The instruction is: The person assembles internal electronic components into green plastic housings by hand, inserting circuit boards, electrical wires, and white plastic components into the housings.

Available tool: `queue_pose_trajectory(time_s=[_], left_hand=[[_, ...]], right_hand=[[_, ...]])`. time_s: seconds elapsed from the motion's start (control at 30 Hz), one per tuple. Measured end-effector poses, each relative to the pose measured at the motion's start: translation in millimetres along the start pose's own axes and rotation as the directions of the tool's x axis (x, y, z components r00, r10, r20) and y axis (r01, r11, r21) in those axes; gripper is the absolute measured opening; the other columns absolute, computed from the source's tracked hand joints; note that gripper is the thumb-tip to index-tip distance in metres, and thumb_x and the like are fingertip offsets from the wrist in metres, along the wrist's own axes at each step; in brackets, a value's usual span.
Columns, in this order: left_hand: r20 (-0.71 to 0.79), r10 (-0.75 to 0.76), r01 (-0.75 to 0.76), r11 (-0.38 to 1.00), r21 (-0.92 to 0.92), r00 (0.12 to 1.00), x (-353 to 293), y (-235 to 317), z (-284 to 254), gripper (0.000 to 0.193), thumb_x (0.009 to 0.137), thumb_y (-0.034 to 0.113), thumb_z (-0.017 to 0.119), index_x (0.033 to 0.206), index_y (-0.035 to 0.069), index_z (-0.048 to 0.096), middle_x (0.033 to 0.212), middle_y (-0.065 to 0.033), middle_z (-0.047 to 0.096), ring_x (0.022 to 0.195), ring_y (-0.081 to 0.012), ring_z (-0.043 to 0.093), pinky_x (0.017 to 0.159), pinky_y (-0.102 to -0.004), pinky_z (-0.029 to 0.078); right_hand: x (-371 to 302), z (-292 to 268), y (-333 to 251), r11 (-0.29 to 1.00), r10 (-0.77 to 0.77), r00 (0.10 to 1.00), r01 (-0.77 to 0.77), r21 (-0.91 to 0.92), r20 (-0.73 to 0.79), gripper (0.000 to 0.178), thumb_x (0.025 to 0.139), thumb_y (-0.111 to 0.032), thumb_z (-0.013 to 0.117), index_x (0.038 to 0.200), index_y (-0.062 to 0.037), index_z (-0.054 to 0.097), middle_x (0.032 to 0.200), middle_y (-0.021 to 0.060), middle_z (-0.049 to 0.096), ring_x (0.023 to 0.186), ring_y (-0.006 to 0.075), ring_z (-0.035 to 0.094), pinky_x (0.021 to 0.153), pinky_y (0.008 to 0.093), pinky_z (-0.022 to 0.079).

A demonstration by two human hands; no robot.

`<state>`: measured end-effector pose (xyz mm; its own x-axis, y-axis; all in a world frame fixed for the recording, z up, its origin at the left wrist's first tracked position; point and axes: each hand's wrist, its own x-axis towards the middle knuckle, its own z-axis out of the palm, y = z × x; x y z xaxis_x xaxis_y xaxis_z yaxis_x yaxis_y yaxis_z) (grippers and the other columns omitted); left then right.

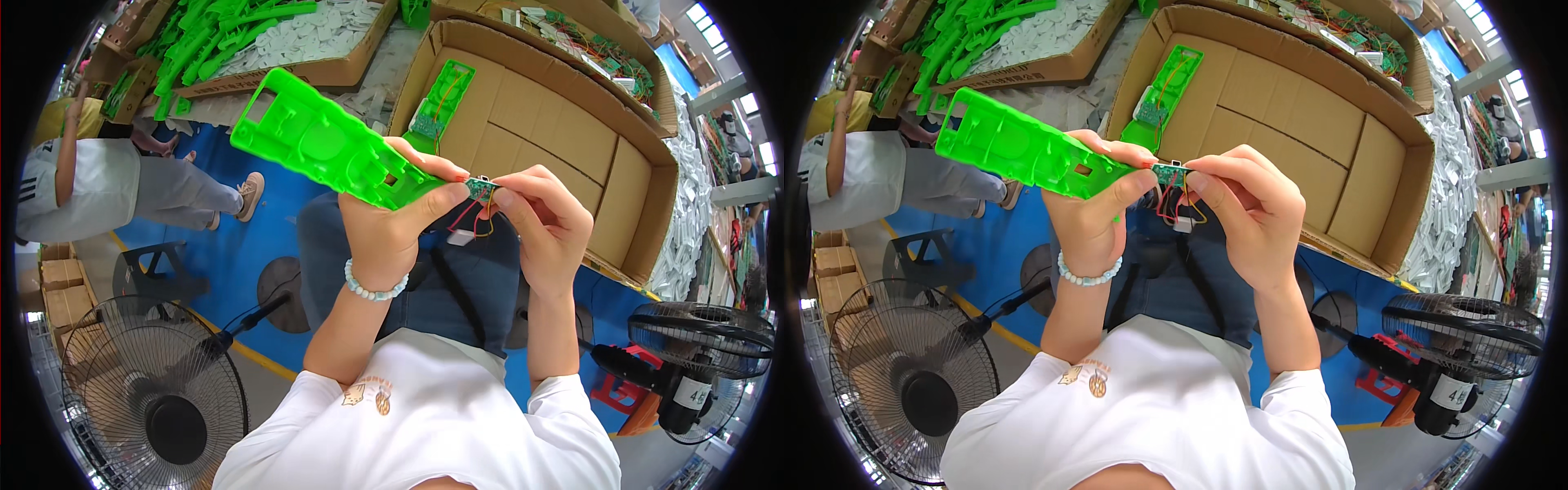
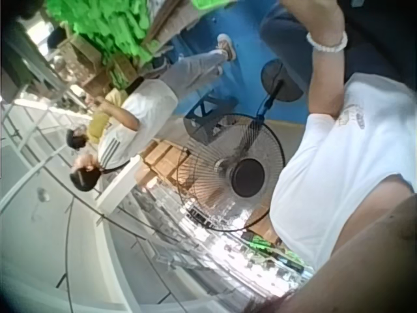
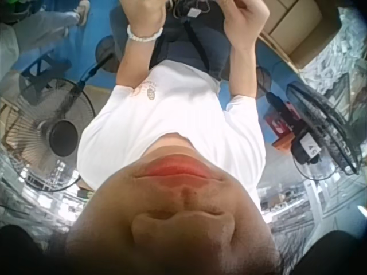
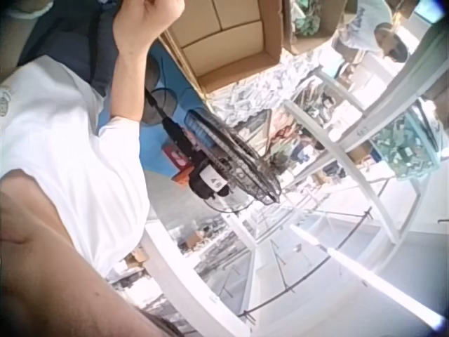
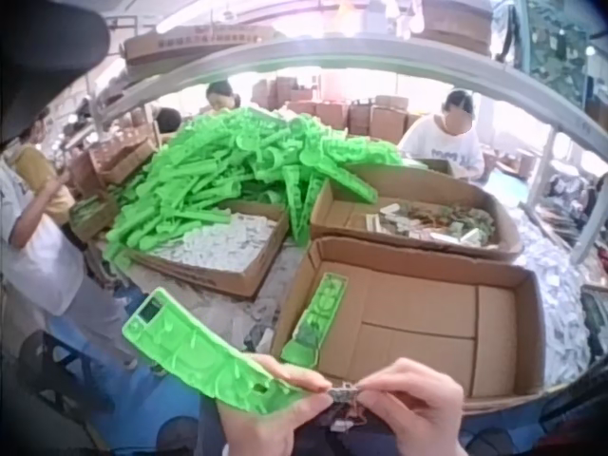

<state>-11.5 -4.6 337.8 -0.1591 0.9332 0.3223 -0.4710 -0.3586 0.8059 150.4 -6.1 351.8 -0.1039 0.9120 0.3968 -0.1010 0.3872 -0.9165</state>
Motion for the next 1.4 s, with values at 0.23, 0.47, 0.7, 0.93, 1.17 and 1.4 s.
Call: queue_pose_trajectory(time_s=[0.23,0.47,0.7,0.93,1.17,1.4], left_hand=[[-0.058,-0.140,0.143,0.988,0.049,0.988,5,8,-2,0.029,0.090,0.008,0.064,0.113,-0.003,0.050,0.087,-0.0151,0.065,0.079,-0.0228,0.067,0.064,-0.0346,0.056],[-0.066,-0.326,0.317,0.942,-0.111,0.943,4,1,-15,0.053,0.103,0.048,0.034,0.107,-0.001,0.055,0.082,-0.0111,0.064,0.068,-0.0170,0.066,0.060,-0.0298,0.055],[-0.150,-0.155,0.168,0.983,0.076,0.977,-6,-6,-14,0.045,0.105,0.033,0.037,0.121,-0.006,0.054,0.093,-0.0120,0.067,0.081,-0.0158,0.065,0.073,-0.0297,0.053],[-0.151,-0.007,0.032,0.986,0.163,0.989,-6,-9,-10,0.043,0.103,0.027,0.037,0.129,-0.006,0.049,0.097,-0.0133,0.067,0.084,-0.0169,0.065,0.077,-0.0287,0.052],[-0.095,-0.038,0.054,0.985,0.164,0.995,-9,-5,-6,0.040,0.100,0.018,0.035,0.132,-0.006,0.042,0.103,-0.0207,0.067,0.088,-0.0264,0.069,0.076,-0.0342,0.057],[-0.113,-0.004,0.032,0.968,0.248,0.994,-8,-15,-6,0.040,0.101,0.015,0.035,0.134,-0.006,0.042,0.105,-0.0211,0.067,0.090,-0.0272,0.069,0.077,-0.0339,0.057]], right_hand=[[0,6,2,0.972,0.179,0.975,-0.156,0.173,-0.128,0.012,0.085,0.007,0.065,0.097,0.0079,0.065,0.085,0.0095,0.067,0.077,0.0137,0.065,0.070,0.0250,0.054],[3,21,-3,0.965,0.207,0.978,-0.206,0.160,0.015,0.011,0.086,0.006,0.065,0.096,0.0076,0.066,0.088,0.0089,0.066,0.078,0.0128,0.064,0.071,0.0231,0.052],[5,32,-1,0.975,0.222,0.973,-0.223,0.017,0.059,0.009,0.084,0.006,0.067,0.093,0.0052,0.068,0.083,0.0065,0.063,0.071,0.0101,0.061,0.062,0.0221,0.050],[4,32,-2,0.978,0.205,0.978,-0.207,0.036,0.041,0.009,0.083,0.006,0.067,0.092,0.0054,0.068,0.082,0.0058,0.063,0.071,0.0099,0.061,0.062,0.0217,0.050],[1,28,-4,0.971,0.230,0.973,-0.230,0.058,0.013,0.008,0.084,0.005,0.066,0.093,0.0067,0.067,0.088,0.0078,0.068,0.075,0.0100,0.063,0.064,0.0224,0.051],[3,26,-7,0.960,0.246,0.969,-0.247,0.131,0.029,0.009,0.085,0.004,0.067,0.093,0.0067,0.067,0.086,0.0070,0.068,0.075,0.0098,0.062,0.064,0.0223,0.051]])
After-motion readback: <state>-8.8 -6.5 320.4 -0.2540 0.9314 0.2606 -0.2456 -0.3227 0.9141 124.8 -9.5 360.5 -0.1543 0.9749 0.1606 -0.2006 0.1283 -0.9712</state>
